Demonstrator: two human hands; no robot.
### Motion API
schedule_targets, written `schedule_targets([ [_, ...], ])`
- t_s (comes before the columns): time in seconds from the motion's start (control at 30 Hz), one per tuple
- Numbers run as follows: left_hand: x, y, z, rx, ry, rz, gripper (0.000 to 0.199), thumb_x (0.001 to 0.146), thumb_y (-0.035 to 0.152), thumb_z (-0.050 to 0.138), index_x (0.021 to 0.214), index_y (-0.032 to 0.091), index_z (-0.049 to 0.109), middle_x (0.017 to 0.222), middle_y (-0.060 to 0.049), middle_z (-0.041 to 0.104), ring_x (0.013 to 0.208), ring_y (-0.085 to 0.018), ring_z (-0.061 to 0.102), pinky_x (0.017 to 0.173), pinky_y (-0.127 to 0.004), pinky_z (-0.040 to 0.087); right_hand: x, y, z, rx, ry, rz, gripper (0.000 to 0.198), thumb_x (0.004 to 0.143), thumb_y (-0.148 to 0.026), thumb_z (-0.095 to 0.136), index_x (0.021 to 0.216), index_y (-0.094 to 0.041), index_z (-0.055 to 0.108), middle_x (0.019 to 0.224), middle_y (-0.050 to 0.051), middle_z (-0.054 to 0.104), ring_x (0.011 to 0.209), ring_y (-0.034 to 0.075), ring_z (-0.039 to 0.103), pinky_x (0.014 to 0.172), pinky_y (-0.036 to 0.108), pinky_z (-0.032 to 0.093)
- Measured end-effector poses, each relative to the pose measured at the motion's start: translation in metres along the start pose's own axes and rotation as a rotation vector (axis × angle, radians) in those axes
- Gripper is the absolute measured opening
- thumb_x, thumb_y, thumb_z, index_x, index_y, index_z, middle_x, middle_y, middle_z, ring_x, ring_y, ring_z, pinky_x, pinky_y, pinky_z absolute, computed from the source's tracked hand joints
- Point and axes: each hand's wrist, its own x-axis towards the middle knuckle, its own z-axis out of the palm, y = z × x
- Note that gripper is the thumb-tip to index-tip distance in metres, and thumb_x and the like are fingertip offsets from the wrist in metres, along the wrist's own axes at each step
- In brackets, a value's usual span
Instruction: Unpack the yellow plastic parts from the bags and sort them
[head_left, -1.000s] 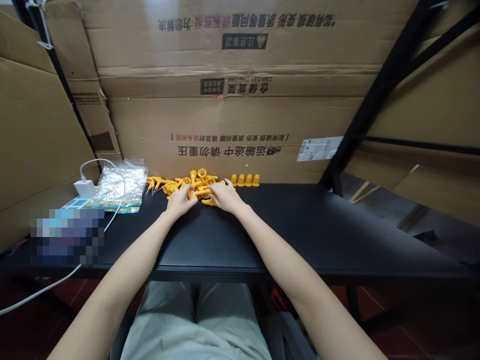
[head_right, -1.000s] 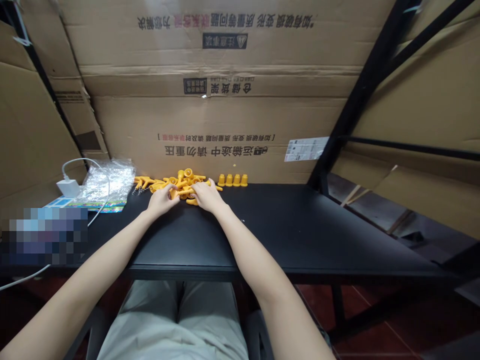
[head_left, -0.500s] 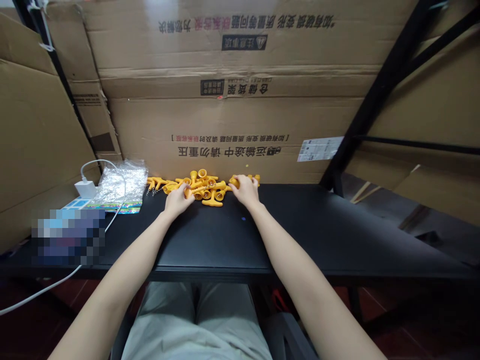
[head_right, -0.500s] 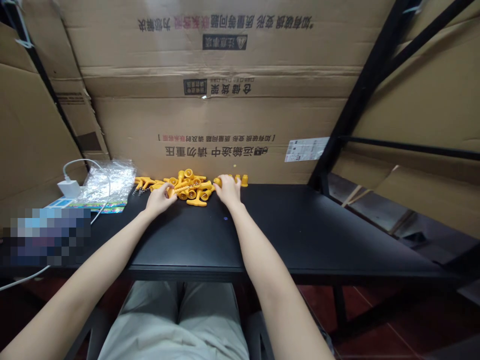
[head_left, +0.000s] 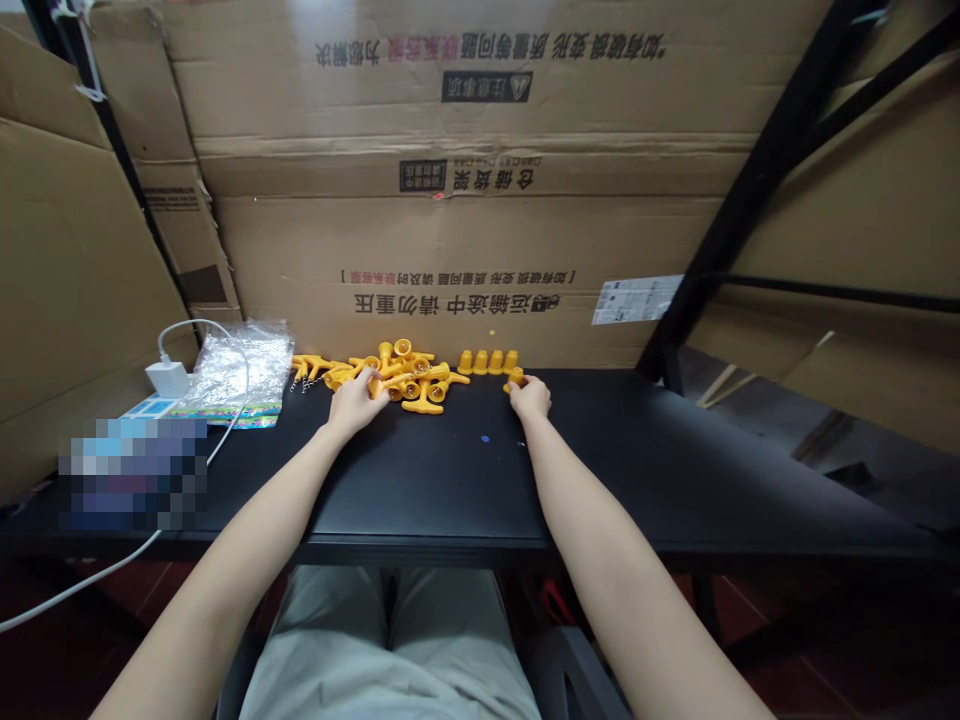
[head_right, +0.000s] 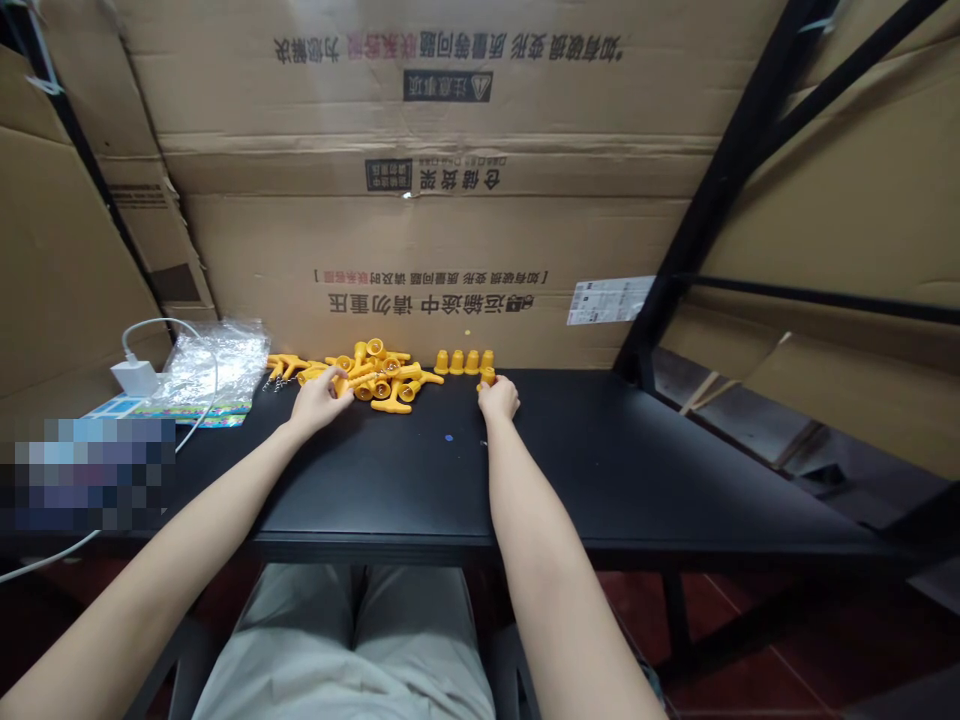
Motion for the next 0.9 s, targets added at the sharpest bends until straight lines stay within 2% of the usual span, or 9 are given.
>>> schedule_targets([
  [0.13, 0.001, -0.001, 0.001, 0.005, 0.022, 0.009, 0.026, 0.077, 0.035, 0.055, 0.100, 0.024, 0.059, 0.060, 0.003, 0.058, 0.063, -0.018, 0.059, 0.063, -0.027, 0.039, 0.002, 0.002, 0.004, 0.002, 0.073, -0.001, 0.022, 0.077, -0.023, 0.059, 0.098, -0.017, 0.062, 0.111, 0.013, 0.064, 0.104, 0.026, 0.060, 0.090, 0.037, 0.046],
  [0.23, 0.001, -0.001, 0.001, 0.003, 0.028, 0.012, 0.026, 0.077, 0.035, 0.055, 0.100, 0.024, 0.058, 0.060, 0.003, 0.058, 0.063, -0.018, 0.059, 0.063, -0.027, 0.039, 0.003, 0.002, 0.004, -0.050, 0.038, -0.035, 0.014, 0.078, -0.025, 0.059, 0.088, -0.019, 0.065, 0.110, 0.012, 0.063, 0.102, 0.026, 0.060, 0.089, 0.039, 0.046],
  [0.37, 0.001, -0.001, 0.002, -0.001, 0.020, 0.008, 0.025, 0.077, 0.036, 0.054, 0.099, 0.025, 0.057, 0.060, 0.003, 0.057, 0.063, -0.018, 0.058, 0.062, -0.027, 0.038, 0.002, 0.001, 0.005, -0.093, -0.028, -0.071, 0.015, 0.079, -0.029, 0.060, 0.085, -0.022, 0.071, 0.108, 0.009, 0.065, 0.103, 0.026, 0.061, 0.091, 0.040, 0.046],
  [0.5, 0.001, -0.002, 0.002, 0.011, 0.013, 0.006, 0.025, 0.078, 0.036, 0.055, 0.100, 0.025, 0.058, 0.062, 0.002, 0.058, 0.064, -0.018, 0.058, 0.064, -0.027, 0.039, 0.002, 0.002, 0.009, -0.145, -0.055, -0.100, 0.023, 0.079, -0.028, 0.057, 0.095, -0.026, 0.075, 0.114, 0.009, 0.065, 0.108, 0.026, 0.059, 0.096, 0.042, 0.043],
  [0.6, 0.001, -0.002, 0.001, 0.011, 0.019, 0.011, 0.025, 0.078, 0.036, 0.055, 0.100, 0.024, 0.058, 0.062, 0.002, 0.059, 0.065, -0.018, 0.059, 0.064, -0.027, 0.039, 0.005, 0.004, 0.011, -0.196, -0.044, -0.101, 0.030, 0.080, -0.029, 0.057, 0.105, -0.026, 0.073, 0.123, 0.011, 0.060, 0.116, 0.030, 0.053, 0.102, 0.049, 0.036],
  [0.73, 0.001, 0.000, -0.001, 0.011, 0.026, 0.011, 0.024, 0.078, 0.034, 0.055, 0.099, 0.024, 0.059, 0.062, 0.002, 0.059, 0.064, -0.018, 0.059, 0.063, -0.027, 0.039, 0.015, 0.007, 0.013, -0.267, -0.078, -0.086, 0.040, 0.084, -0.033, 0.052, 0.121, -0.024, 0.064, 0.133, 0.014, 0.053, 0.126, 0.033, 0.045, 0.108, 0.059, 0.024],
  [0.9, 0.000, 0.001, -0.002, 0.015, 0.043, 0.009, 0.023, 0.078, 0.033, 0.055, 0.098, 0.024, 0.060, 0.062, 0.002, 0.060, 0.063, -0.017, 0.059, 0.062, -0.027, 0.038, 0.026, 0.006, 0.011, -0.336, -0.149, -0.060, 0.047, 0.090, -0.031, 0.041, 0.134, -0.020, 0.052, 0.146, 0.017, 0.039, 0.135, 0.035, 0.035, 0.107, 0.064, 0.021],
])
